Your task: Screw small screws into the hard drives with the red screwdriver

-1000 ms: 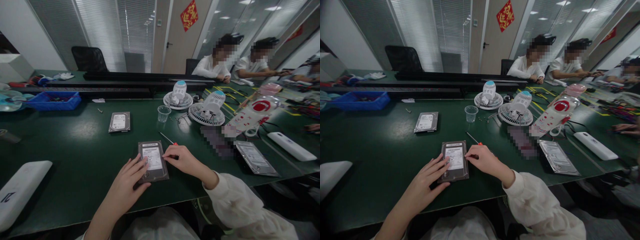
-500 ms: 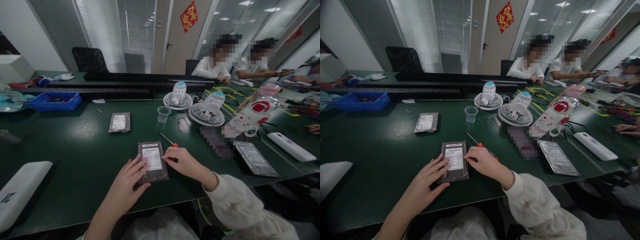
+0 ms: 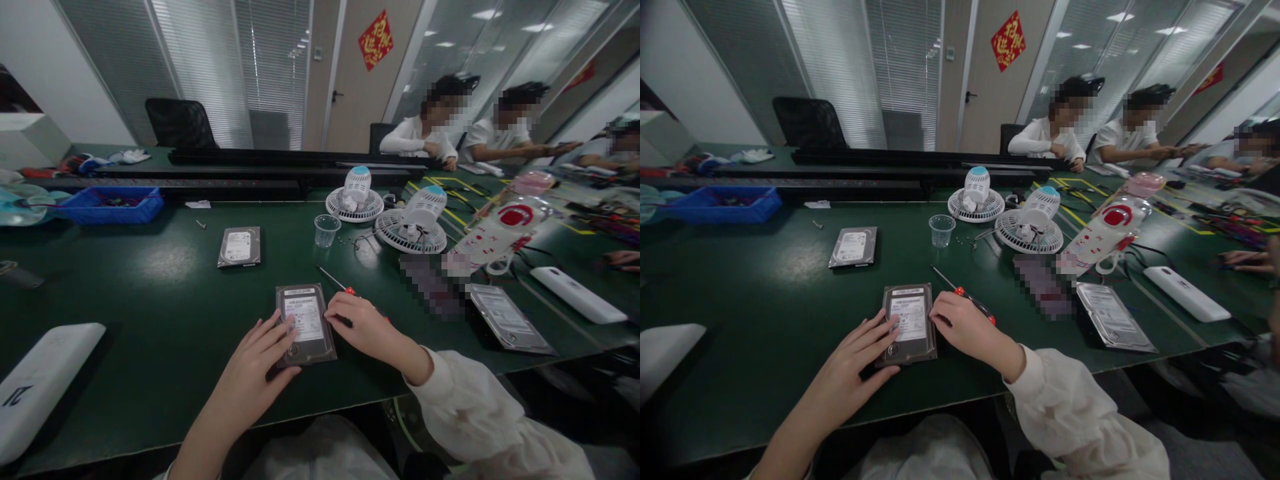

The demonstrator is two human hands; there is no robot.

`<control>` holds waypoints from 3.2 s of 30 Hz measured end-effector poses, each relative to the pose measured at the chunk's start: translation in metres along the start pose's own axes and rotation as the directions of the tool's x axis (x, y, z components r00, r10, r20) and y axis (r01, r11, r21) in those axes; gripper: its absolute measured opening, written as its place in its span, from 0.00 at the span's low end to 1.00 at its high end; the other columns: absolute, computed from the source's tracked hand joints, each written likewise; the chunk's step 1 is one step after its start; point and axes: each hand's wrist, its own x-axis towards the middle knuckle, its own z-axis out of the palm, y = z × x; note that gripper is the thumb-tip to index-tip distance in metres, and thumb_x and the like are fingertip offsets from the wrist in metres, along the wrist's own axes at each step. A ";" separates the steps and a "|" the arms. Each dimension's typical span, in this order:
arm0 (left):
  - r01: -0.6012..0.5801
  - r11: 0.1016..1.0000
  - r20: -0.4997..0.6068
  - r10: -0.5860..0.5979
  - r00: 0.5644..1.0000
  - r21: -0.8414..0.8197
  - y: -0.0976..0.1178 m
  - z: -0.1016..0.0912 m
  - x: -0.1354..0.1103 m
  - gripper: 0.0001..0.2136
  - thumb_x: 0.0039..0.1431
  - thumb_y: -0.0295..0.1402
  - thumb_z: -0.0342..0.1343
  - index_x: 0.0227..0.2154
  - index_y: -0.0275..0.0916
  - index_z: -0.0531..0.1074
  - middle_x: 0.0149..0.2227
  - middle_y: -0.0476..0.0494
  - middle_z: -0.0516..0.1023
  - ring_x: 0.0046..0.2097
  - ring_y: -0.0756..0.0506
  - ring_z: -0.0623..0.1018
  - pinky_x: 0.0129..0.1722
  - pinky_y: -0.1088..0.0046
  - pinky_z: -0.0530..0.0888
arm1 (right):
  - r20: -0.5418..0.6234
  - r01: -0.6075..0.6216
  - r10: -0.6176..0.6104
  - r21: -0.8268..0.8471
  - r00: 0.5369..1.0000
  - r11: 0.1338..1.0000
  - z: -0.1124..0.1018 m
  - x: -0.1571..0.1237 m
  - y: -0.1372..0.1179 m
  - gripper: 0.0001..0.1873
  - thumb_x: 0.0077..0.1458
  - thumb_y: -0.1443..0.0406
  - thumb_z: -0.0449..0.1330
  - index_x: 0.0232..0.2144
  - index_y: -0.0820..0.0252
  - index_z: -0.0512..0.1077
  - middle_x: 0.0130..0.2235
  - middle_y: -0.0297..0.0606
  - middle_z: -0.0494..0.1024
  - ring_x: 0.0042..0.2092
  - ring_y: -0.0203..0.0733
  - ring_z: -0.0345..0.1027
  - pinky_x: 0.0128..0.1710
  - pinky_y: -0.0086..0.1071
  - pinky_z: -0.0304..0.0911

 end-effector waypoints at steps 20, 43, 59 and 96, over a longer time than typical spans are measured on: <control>-0.013 1.000 0.018 0.013 1.000 0.016 -0.001 -0.001 0.000 0.27 0.66 0.29 0.65 0.67 0.45 0.72 0.70 0.37 0.75 0.72 0.31 0.71 0.67 0.34 0.72 | -0.093 0.067 -0.059 0.078 0.994 0.995 0.002 -0.001 0.002 0.08 0.65 0.74 0.62 0.37 0.61 0.80 0.41 0.42 0.84 0.40 0.38 0.81 0.41 0.31 0.78; -0.010 0.999 0.017 0.009 1.000 0.035 0.000 -0.004 0.000 0.27 0.66 0.29 0.65 0.67 0.43 0.73 0.69 0.37 0.75 0.72 0.30 0.72 0.67 0.33 0.72 | -0.116 0.132 -0.125 0.058 0.985 0.990 0.004 -0.001 0.001 0.08 0.61 0.77 0.63 0.34 0.61 0.76 0.39 0.42 0.83 0.38 0.38 0.79 0.39 0.31 0.78; -0.017 0.999 0.027 0.016 1.000 0.029 0.000 -0.004 0.000 0.27 0.66 0.29 0.65 0.67 0.43 0.72 0.69 0.36 0.75 0.72 0.30 0.71 0.67 0.34 0.72 | -0.082 0.160 -0.158 0.027 0.984 0.987 0.004 -0.003 0.003 0.07 0.62 0.75 0.62 0.35 0.60 0.77 0.40 0.44 0.83 0.40 0.41 0.79 0.41 0.34 0.79; 0.000 1.000 0.031 0.000 1.000 0.005 0.001 -0.004 0.001 0.28 0.66 0.29 0.65 0.68 0.45 0.71 0.70 0.37 0.74 0.73 0.31 0.70 0.69 0.34 0.70 | -0.007 -0.064 0.067 0.193 0.998 0.979 0.005 0.001 0.007 0.05 0.65 0.72 0.65 0.35 0.60 0.77 0.37 0.37 0.80 0.34 0.35 0.74 0.33 0.28 0.71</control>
